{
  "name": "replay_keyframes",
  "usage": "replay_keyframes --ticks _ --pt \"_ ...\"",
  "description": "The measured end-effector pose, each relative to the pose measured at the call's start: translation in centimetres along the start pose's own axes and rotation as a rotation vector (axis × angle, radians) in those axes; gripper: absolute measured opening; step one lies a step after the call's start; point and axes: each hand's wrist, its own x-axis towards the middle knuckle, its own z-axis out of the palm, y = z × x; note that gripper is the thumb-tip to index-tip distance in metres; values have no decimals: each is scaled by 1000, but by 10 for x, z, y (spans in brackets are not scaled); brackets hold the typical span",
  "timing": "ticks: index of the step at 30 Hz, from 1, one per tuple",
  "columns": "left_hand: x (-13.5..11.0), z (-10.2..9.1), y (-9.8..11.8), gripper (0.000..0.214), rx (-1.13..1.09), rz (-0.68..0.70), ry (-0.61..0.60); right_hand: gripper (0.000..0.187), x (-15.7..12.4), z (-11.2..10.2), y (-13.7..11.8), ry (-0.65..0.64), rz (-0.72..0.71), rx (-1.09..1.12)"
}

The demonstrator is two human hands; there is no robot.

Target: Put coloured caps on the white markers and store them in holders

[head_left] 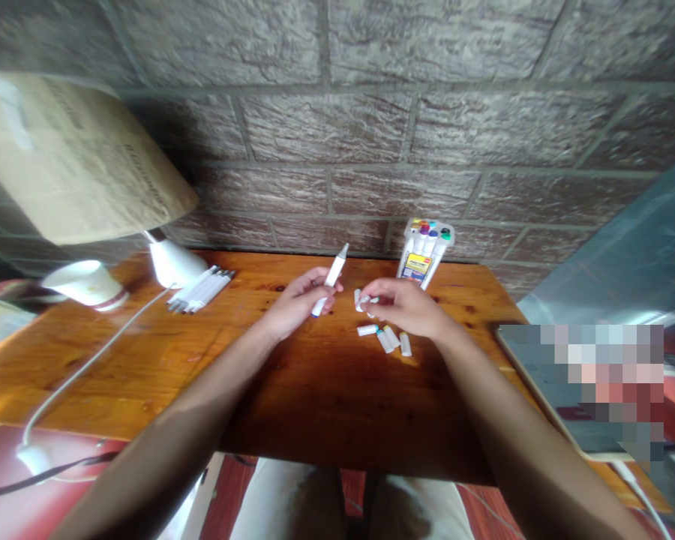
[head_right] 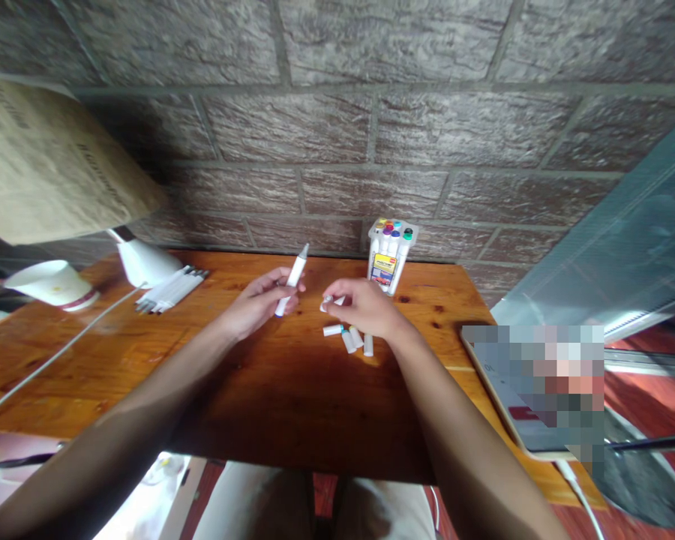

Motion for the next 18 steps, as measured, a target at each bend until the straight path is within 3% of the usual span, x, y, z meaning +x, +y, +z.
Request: replay_keyframes --ticks 5,10,18 --pt "-2 3 -1 40 132 -91 -44 28 2 -5 -15 186 121 385" --pt "-4 7 1 46 242 -81 -80 32 5 -6 -19 437 137 565" --pt "-4 4 -5 46 379 -28 -153 36 5 -2 -21 418 117 535"
